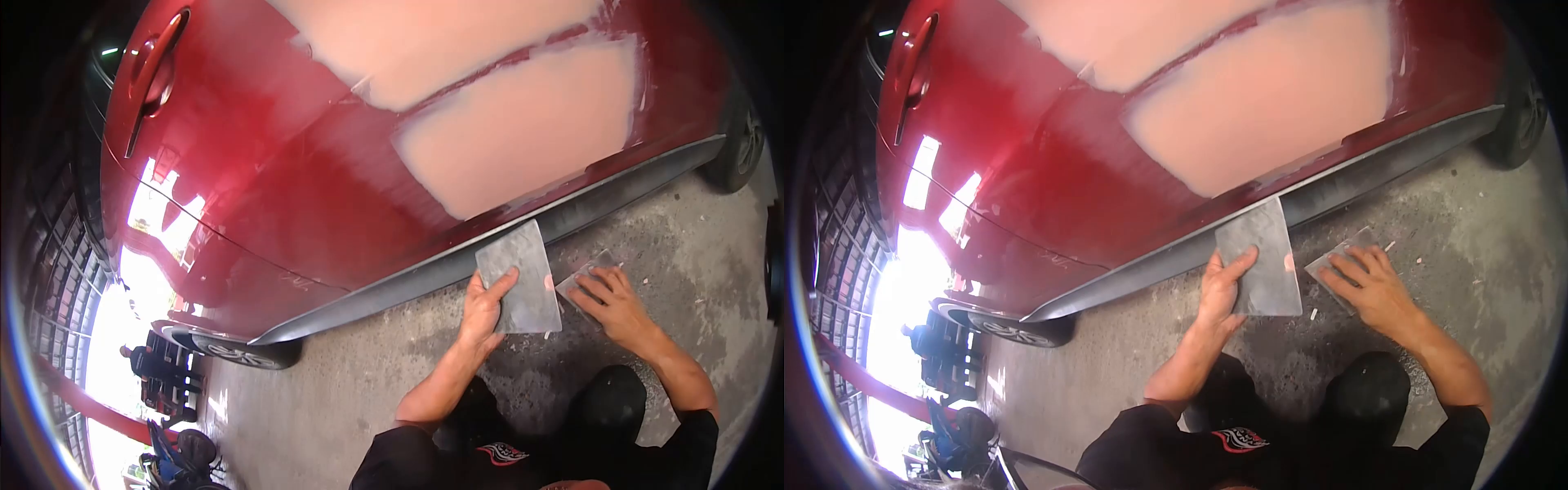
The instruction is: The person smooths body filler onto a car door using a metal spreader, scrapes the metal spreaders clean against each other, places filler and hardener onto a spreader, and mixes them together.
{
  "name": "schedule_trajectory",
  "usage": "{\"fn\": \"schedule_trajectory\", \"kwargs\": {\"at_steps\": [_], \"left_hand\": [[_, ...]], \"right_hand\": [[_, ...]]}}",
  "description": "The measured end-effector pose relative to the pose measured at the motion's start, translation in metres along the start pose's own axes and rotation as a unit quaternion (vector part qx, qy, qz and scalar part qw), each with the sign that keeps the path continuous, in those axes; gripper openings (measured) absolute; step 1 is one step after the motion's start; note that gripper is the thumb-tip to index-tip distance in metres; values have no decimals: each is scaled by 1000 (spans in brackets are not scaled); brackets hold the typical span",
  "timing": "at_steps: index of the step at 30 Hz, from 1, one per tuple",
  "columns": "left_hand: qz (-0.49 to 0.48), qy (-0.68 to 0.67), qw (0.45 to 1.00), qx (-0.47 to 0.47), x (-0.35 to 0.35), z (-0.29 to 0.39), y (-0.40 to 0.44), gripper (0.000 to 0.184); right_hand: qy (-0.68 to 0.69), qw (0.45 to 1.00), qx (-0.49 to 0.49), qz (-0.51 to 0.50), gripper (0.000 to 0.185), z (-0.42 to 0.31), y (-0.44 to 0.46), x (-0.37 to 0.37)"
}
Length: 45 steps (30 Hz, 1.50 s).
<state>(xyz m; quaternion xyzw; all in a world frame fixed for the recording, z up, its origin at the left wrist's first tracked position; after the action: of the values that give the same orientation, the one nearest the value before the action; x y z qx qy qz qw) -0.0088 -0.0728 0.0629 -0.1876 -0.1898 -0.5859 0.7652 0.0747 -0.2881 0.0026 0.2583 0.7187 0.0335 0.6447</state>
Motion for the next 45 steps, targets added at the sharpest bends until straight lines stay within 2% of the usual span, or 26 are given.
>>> {"fn": "schedule_trajectory", "kwargs": {"at_steps": [1,3,4,6,9,12,16,22,26,28,29,31,32,34,35,37,38,39,40,41,42,43,44,45], "left_hand": [[10,27,998,50,-3,1,0,30],[19,67,994,82,-7,7,2,29],[26,67,994,81,-9,7,3,29],[30,68,993,88,-11,4,4,32],[21,96,990,97,-12,1,3,33],[-1,129,989,74,-19,0,5,30],[21,154,987,37,-13,-1,11,30],[-9,208,976,58,-1,-1,15,33],[-37,281,957,62,8,-5,13,26],[-53,331,940,63,14,-11,10,27],[-54,337,938,63,15,-15,8,27],[0,389,915,107,12,-22,8,27],[24,395,910,122,10,-25,8,27],[43,393,905,157,3,-21,9,27],[64,381,903,189,-1,-20,11,27],[42,345,921,176,-11,-1,13,32],[-28,500,855,134,-15,9,14,35],[-95,638,759,86,-22,11,14,38],[-141,690,709,-37,-36,7,15,45],[-140,693,706,-39,-45,-1,17,45],[-193,750,626,-94,-48,-11,18,42],[-244,795,536,-149,-53,-22,18,40],[-243,796,533,-152,-62,-34,19,40],[-268,815,483,-177,-74,-47,19,42]], "right_hand": [[7,1000,-3,-4,57,-2,0,1],[127,987,83,51,68,-2,1,-7],[133,987,80,46,68,-2,3,-4],[206,961,128,133,74,0,5,0],[254,947,155,120,69,-7,7,-3],[291,935,158,129,64,-14,10,-3],[343,918,137,142,60,-13,11,-3],[289,936,96,176,60,-8,10,-7],[245,956,83,141,63,-5,7,-7],[126,985,48,111,67,-4,7,-6],[128,984,48,118,67,-4,6,-2],[194,979,25,66,67,-5,3,11],[197,977,24,73,67,-4,1,14],[296,954,14,-39,64,-2,-3,21],[300,953,17,-33,64,2,-8,26],[410,909,67,-26,59,15,-19,40],[411,909,68,-22,59,19,-25,50],[494,851,167,66,56,24,-32,63],[565,768,261,151,53,31,-40,79],[568,766,260,152,53,39,-49,100],[663,627,347,217,51,49,-61,126],[731,464,420,272,48,55,-70,143],[733,460,420,272,48,59,-75,150],[765,403,410,288,45,62,-78,155]]}}
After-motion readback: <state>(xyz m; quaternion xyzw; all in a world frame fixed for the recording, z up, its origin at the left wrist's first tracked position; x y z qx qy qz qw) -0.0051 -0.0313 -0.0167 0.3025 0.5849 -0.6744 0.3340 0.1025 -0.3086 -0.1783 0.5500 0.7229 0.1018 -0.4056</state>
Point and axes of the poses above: each hand's wrist, its own y-axis towards the middle knuckle, its own x-axis out of the palm, z = x × y, the point moved 1 cm from there along y, towards the middle knuckle, and after that the axes turned 8 degrees about -z, right-handed, at the moved point
